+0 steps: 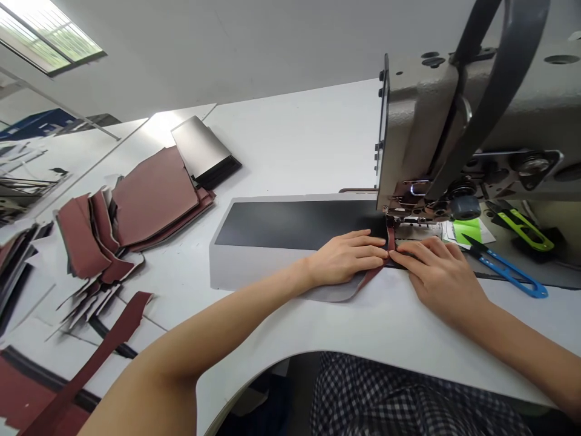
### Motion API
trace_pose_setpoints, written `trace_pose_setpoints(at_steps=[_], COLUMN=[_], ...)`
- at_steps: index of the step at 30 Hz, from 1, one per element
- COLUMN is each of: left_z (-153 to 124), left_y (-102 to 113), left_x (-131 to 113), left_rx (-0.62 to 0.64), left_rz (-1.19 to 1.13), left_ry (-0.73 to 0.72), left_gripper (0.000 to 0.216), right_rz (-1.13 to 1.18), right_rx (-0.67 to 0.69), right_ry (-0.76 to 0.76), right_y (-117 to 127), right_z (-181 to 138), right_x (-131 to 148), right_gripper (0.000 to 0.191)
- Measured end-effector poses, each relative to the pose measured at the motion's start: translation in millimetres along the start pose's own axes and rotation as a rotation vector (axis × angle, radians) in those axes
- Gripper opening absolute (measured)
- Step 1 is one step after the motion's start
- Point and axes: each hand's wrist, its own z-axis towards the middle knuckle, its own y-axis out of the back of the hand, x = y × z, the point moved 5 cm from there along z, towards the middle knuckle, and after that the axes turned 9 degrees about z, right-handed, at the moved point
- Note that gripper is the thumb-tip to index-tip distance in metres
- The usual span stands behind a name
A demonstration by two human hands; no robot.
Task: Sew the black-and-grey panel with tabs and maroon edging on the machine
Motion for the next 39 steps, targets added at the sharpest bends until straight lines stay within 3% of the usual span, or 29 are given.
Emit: trace_pose_setpoints(at_steps=[10, 16, 30, 39], left_z=[10.4, 18.1, 18.3, 17.4], left_y=[-4.4, -6.2, -8.9, -9.6], left_x=[35.3, 49.7, 50.5, 51.8], left_rx=[-0.039, 0.017, -0.041, -0.026], left_rz=[-0.152, -0.166, -0.162, -0.183], left_ry=[0.056, 0.111, 0.144, 0.208], left_gripper=[0.025, 0.028, 0.024, 0.030], right_rz=[0.010, -0.101, -0.090, 0.037], right_rx=[0.068, 0.011, -0.082, -0.055], right_ry=[-0.160, -0.115, 0.028, -0.044], right_y=[-6.0, -13.0, -12.5, -12.0], right_z=[23.5, 23.5, 19.9, 18.0], right_x=[-30.8, -34.8, -23.7, -27.7], right_gripper=[0.043, 0.039, 0.033, 0.034])
